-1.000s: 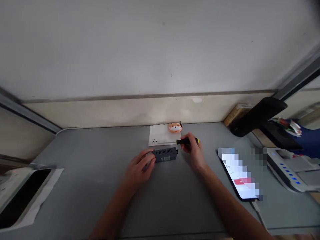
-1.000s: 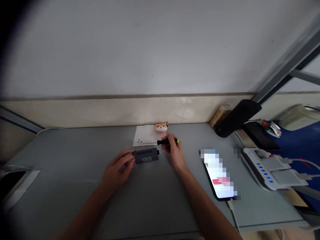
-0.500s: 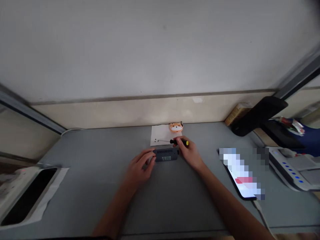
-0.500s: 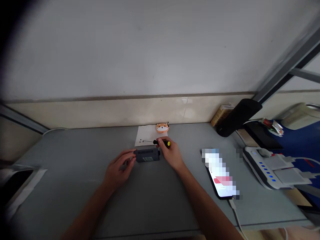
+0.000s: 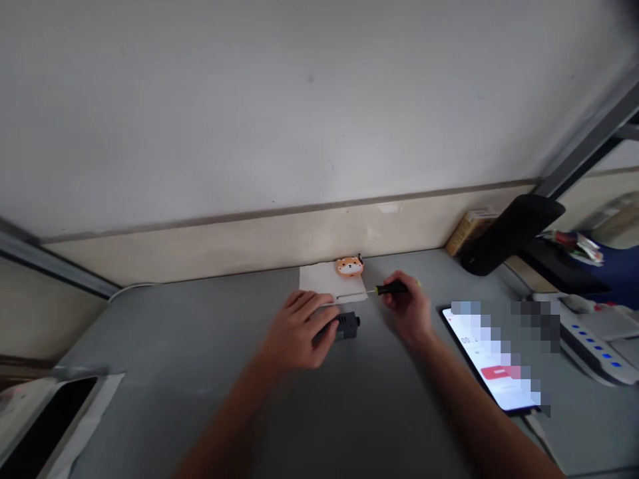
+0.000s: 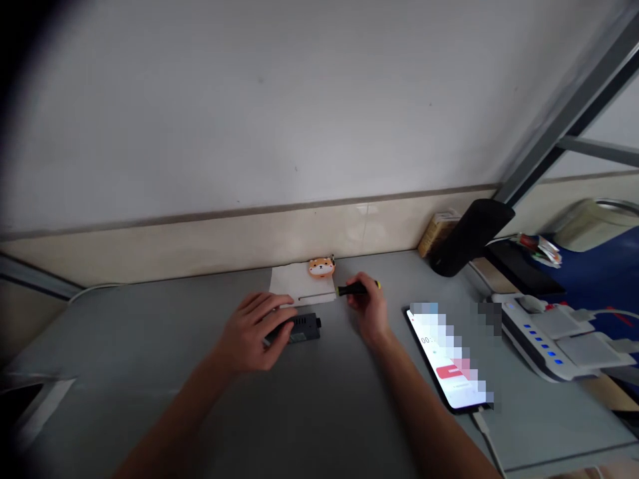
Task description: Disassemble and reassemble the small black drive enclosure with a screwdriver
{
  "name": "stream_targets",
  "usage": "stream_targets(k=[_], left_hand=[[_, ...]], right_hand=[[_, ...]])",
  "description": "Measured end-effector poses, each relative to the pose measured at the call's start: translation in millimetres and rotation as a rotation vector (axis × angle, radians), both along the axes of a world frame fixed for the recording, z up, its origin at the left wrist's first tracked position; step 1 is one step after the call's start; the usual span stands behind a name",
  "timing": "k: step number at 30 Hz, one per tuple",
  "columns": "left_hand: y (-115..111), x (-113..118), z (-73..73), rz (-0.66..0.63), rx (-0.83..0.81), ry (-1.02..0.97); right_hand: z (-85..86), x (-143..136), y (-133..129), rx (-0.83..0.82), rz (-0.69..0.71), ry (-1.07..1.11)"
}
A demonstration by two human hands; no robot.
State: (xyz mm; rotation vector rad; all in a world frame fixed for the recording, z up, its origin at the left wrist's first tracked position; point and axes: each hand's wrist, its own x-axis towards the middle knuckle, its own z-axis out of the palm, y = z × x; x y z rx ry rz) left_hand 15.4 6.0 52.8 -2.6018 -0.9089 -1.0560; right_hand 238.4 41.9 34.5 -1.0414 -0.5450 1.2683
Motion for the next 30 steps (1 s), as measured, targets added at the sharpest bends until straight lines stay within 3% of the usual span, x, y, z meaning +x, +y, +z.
stream_targets(k=[4,9,14,23,30], left_hand=[[-4.1,9.1,-11.5,-0.016,0.031,-0.049],[-12.5,10.3,-23.6,0.041,0.051,-0.055],[-11.2,13.2,-26.0,0.055,0.075,-0.058],[-10.8,13.6,-26.2,0.052,0.068,-0.056],[-9.6,7.8,-28.6,0.018,0.052,-0.053]], right_hand=[[2.3,11.3,4.1,0.065,-0.097,0.127],[1.7,13.9,3.8,0.079,0.01,0.148],[0.5,11.9,2.7,0.11,0.081,0.104],[-5.4,6.8,3.4,0.072,0.041,0.111],[-11.9,12.6,4.0,0.135,0.075,0.116]])
